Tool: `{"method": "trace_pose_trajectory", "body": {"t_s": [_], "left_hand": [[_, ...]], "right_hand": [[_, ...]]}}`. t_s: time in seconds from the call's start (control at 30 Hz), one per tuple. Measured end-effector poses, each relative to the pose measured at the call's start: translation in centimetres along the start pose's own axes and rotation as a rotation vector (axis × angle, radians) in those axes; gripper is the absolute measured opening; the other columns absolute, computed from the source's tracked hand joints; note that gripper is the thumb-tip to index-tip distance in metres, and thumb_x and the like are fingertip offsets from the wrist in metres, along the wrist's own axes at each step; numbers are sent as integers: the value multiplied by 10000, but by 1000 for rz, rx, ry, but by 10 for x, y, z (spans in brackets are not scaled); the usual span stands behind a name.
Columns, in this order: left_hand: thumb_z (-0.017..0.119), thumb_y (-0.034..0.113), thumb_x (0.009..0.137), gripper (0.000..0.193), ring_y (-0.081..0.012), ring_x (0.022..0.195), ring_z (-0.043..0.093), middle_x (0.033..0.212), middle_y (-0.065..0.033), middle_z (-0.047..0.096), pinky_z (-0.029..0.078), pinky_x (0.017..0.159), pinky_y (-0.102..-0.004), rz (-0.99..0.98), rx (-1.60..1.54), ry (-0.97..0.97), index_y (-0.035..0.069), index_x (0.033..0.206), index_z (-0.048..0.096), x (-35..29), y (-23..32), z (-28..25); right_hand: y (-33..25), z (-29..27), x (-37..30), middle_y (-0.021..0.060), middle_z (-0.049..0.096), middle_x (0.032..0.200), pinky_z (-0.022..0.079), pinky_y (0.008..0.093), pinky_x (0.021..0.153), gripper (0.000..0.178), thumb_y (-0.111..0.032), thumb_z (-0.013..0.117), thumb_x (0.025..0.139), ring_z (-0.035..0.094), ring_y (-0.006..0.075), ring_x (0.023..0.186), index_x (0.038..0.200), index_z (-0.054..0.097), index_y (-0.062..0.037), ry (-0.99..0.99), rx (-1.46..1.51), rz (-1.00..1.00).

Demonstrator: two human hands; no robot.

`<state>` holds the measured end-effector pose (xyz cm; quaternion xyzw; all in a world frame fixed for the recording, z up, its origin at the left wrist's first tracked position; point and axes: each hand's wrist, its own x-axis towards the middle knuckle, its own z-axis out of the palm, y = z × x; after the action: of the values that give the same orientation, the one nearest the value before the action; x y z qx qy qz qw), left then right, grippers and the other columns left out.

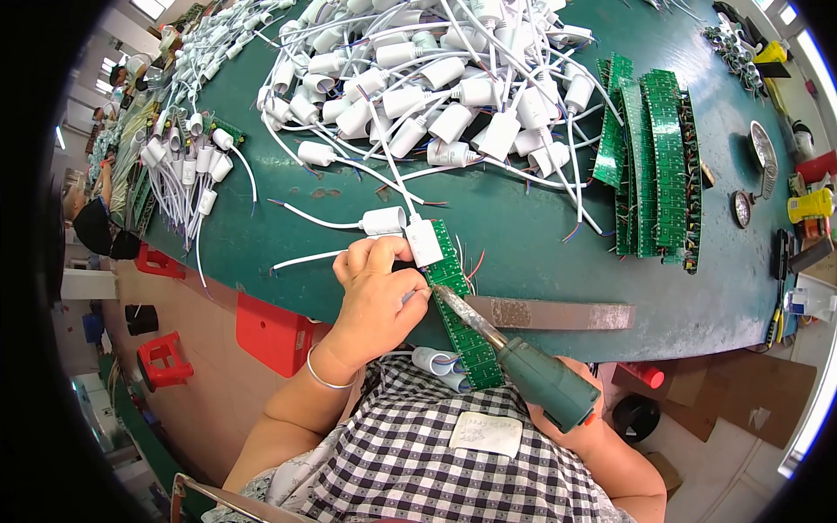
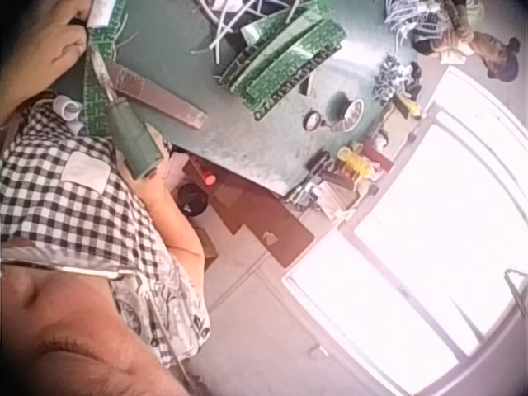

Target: The person solders wires from cylindrical components onto green circuit boards using a soldering iron, moves assembled circuit boards aside, and picks up new components and circuit boards to solder.

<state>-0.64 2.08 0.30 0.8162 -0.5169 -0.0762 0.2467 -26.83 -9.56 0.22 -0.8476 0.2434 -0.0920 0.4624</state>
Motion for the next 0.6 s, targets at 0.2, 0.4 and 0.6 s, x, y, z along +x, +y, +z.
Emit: {"method": "trace_pose_trajectory", "body": {"t_s": [0.2, 0.4, 0.6], "left_hand": [[655, 171, 715, 69, -250, 1053, 372, 1066, -8, 487, 235, 880, -468, -4, 0, -6, 103, 707, 668, 1, -1, 0], [666, 145, 686, 38, -256, 1060, 385, 1052, -4, 499, 225, 913, -441, -30, 24, 4, 117, 695, 643, 1, 0, 1], [670, 159, 698, 57, -247, 1042, 377, 1056, -6, 490, 237, 879, -462, -14, -3, -11, 103, 692, 661, 2, 0, -3]], "right_hand": [[0, 0, 0, 104, 654, 985, 501, 359, 781, 288, -63, 686, 682, 611, 286, 890, 969, 684, -91, 8, -24, 12], [-3, -1, 1, 106, 656, 992, 501, 362, 792, 281, -53, 682, 681, 611, 290, 901, 960, 686, -83, 18, -61, -32], [2, 0, -2, 99, 666, 946, 502, 370, 781, 266, -39, 670, 681, 616, 293, 893, 945, 685, -65, 23, 29, 17]]}}
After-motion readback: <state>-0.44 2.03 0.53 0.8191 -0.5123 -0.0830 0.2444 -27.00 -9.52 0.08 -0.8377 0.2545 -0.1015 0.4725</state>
